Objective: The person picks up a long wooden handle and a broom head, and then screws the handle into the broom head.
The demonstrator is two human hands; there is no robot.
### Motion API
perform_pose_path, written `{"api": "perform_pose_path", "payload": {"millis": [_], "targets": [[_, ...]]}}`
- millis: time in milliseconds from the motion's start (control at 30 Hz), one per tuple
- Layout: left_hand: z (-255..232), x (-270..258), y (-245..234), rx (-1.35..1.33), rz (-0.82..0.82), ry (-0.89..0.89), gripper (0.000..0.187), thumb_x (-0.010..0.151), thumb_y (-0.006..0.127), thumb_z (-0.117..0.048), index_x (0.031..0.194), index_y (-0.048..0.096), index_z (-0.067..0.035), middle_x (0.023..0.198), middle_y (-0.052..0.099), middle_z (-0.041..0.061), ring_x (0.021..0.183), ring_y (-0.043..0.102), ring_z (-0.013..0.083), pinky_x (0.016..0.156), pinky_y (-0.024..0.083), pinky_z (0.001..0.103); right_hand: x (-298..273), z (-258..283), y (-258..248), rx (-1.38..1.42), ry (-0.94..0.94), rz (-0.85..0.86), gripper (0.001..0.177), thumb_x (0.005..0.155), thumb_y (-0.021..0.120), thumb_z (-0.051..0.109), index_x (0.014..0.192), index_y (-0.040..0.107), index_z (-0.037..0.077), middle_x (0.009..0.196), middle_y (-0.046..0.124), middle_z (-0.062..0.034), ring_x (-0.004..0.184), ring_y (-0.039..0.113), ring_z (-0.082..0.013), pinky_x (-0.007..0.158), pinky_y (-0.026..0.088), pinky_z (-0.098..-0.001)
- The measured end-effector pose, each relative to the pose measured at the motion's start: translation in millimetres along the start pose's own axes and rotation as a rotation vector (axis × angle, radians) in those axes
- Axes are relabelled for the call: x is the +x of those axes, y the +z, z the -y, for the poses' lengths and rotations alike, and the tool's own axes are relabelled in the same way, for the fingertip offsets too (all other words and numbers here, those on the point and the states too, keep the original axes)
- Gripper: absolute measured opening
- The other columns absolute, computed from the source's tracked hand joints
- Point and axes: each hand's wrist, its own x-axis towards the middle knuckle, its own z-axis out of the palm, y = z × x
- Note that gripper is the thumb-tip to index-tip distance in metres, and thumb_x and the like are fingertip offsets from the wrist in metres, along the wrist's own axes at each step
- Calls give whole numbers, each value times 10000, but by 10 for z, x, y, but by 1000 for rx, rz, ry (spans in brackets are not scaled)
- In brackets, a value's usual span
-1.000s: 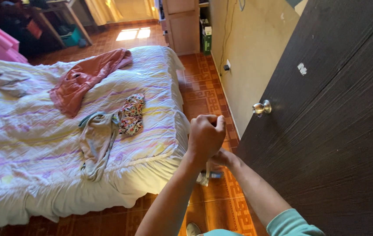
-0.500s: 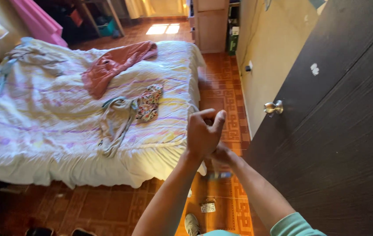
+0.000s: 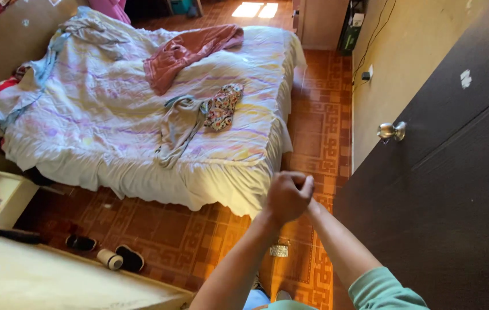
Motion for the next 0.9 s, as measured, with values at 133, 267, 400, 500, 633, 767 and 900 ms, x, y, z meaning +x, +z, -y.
{"api": "perform_pose_path", "payload": {"millis": [133,267,400,500,633,767,900], "targets": [[-199,34,-125,29,-86,-11,395,925,642,-170,588,566,21,518,517,195,405,494,297,479,421,411,-55,258,26,69,-22,110,381,881,734,174,1213,580,70,1192,648,-85,1135,604,-172,923,524,-339],[-409,11,-252,17,-139,-43,387,911,630,-156,568,566,12,491,495,189,388,480,294,466,419,414,-154,612,102,118,-40,231,378,879,737,173,1208,583,68,1186,651,-85,1130,606,-172,918,528,-339],[-511,-15,-372,49,-225,1,400,902,637,-154,548,565,18,472,498,188,378,479,304,462,414,411,-315,866,286,142,-77,289,376,877,739,171,1203,585,67,1180,653,-85,1124,609,-171,913,531,-339],[-584,-65,-509,71,-250,2,404,920,633,-172,563,583,10,473,514,161,379,488,237,464,408,388,-348,1011,467,141,-111,287,374,875,742,170,1200,587,66,1176,655,-85,1120,611,-171,910,534,-339],[-611,-194,-681,-30,-231,29,434,956,652,-210,608,533,21,479,416,93,455,354,149,446,336,365,-354,1042,628,100,-135,231,372,873,744,169,1195,589,64,1170,658,-84,1115,613,-171,905,537,-339],[-453,-398,-710,-147,-127,61,429,972,645,-210,626,522,12,512,395,29,516,350,93,462,323,341,-373,878,578,-2,-112,118,370,872,747,168,1190,592,63,1165,661,-84,1110,616,-170,900,541,-339],[-191,-575,-701,-154,10,16,427,981,644,-214,640,524,13,531,426,61,516,353,126,482,344,359,-485,705,534,-105,-74,53,367,870,750,166,1185,594,61,1159,664,-84,1105,619,-170,895,544,-338]]}}
